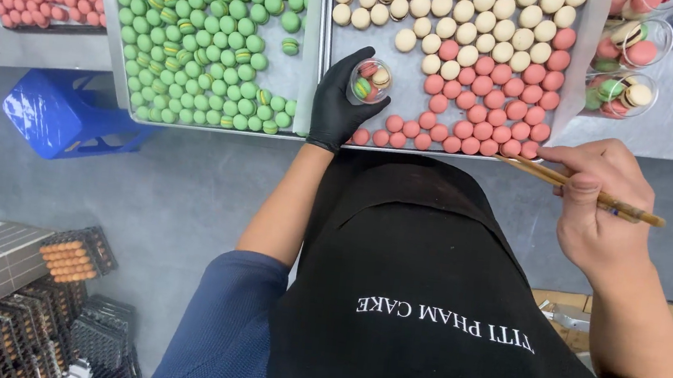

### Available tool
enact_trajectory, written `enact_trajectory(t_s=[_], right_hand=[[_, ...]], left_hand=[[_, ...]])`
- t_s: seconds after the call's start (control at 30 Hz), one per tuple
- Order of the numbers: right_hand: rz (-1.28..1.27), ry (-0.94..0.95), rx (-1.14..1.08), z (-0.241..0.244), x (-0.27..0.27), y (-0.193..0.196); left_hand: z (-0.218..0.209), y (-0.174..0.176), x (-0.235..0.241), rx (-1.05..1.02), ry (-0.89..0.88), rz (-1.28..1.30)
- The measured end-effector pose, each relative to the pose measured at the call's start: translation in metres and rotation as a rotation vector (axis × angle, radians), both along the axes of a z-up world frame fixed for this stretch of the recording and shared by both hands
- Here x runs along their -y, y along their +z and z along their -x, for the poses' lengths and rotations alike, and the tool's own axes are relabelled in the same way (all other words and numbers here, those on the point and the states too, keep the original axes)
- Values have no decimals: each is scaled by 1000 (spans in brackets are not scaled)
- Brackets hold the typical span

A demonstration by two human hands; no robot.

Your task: The person picks up macarons from trays and places them into a small transparent cup using chopsticks, holding the cup by hand.

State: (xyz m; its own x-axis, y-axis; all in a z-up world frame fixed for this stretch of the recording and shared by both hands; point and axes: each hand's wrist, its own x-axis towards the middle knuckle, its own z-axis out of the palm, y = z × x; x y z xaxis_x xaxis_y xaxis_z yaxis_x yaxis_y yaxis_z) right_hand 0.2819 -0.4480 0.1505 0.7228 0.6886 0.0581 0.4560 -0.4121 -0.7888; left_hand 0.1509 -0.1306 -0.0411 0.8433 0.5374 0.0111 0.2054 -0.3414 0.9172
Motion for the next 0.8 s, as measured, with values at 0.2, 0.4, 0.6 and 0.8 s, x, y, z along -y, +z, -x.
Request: enact_trajectory(t_s=[0.2, 0.4, 0.6, 0.8], right_hand=[[-130, 44, -85, -2, -18, 8], [-103, 10, -124, 3, -42, -21], [-90, 96, 64, 12, -65, -53], [-109, 86, 60, 25, -84, -63]], left_hand=[[12, 10, 18, 133, 129, 273], [38, 28, 36, 95, 226, 607], [65, 69, 46, 106, 167, 326], [74, 70, 40, 152, 200, 129]])
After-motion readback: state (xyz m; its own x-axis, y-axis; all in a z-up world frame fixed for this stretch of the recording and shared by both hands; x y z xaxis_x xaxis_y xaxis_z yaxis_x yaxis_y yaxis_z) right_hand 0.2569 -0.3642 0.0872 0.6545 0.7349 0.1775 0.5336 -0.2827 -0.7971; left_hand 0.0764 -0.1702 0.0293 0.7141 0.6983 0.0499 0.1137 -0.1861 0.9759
